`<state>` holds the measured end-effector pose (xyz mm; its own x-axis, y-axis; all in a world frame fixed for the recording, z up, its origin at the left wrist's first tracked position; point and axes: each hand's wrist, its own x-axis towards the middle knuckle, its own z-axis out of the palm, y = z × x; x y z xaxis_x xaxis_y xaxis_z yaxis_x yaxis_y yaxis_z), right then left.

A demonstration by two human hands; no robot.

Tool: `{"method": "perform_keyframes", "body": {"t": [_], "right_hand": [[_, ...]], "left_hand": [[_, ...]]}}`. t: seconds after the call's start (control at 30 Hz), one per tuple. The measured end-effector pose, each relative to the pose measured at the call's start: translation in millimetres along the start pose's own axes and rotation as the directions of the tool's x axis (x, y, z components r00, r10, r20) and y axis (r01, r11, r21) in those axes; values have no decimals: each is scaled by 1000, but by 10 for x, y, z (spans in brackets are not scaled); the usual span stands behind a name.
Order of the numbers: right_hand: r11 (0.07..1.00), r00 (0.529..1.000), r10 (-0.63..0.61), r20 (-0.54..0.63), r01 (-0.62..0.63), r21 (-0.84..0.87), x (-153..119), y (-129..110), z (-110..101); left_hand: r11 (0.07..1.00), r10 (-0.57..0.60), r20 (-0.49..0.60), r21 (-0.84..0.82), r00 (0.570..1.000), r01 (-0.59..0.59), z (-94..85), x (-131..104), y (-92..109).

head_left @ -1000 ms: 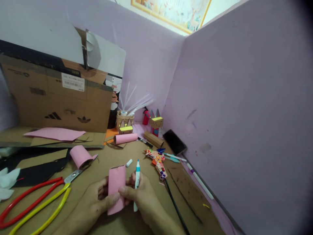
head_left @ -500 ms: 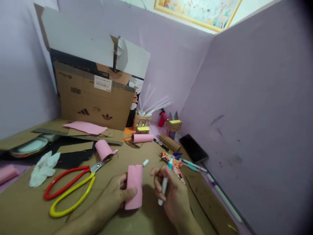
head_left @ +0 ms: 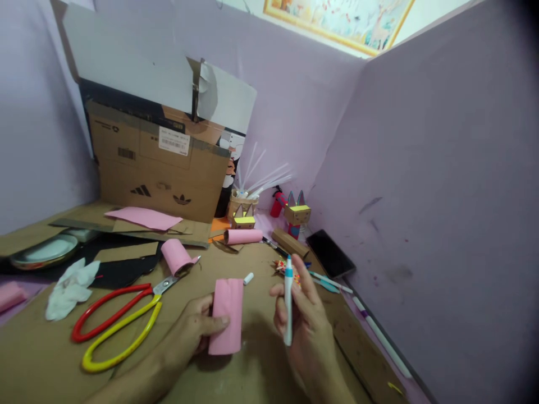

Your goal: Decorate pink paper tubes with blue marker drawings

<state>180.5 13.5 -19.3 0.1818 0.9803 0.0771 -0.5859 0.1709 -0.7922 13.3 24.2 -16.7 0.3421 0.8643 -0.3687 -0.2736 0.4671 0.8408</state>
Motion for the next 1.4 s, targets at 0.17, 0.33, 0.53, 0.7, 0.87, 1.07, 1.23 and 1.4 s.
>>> {"method": "perform_keyframes", "body": {"t": [0.17, 0.33, 0.53, 0.7, 0.87, 1.07, 1.23, 1.4], "right_hand": [[972, 960, -219, 172, 231, -52, -73, -12, -38], [990, 976, -143, 165, 142, 21, -55, 11, -56], [971, 996, -1, 92, 23, -238, -21, 132, -41], [903, 971, 159, 178, -70, -424, -93, 264, 17], [880, 981, 143, 135, -63, -471, -111, 291, 49], [887, 985, 115, 127, -44, -460, -137, 256, 63], [905, 985, 107, 135, -40, -423, -124, 291, 55], [871, 990, -4, 141, 73, -486, -130, 367, 71]], "left_hand": [[999, 23, -35, -22, 999, -24, -11, 2, -15], [999, 21, -9, -24, 1000, -21, -30, 33, -37], [999, 34, 59, -5, 998, -34, -31, 8, -46], [993, 118, 222, -29, 968, -114, -20, 6, -79], [980, 177, 322, 29, 930, -197, -40, -4, -127], [937, 111, 264, 293, 958, -189, -64, -6, -174], [928, 117, 188, 328, 975, -175, -80, 24, -219], [902, 67, 75, 421, 995, -92, -25, -37, -170]]}}
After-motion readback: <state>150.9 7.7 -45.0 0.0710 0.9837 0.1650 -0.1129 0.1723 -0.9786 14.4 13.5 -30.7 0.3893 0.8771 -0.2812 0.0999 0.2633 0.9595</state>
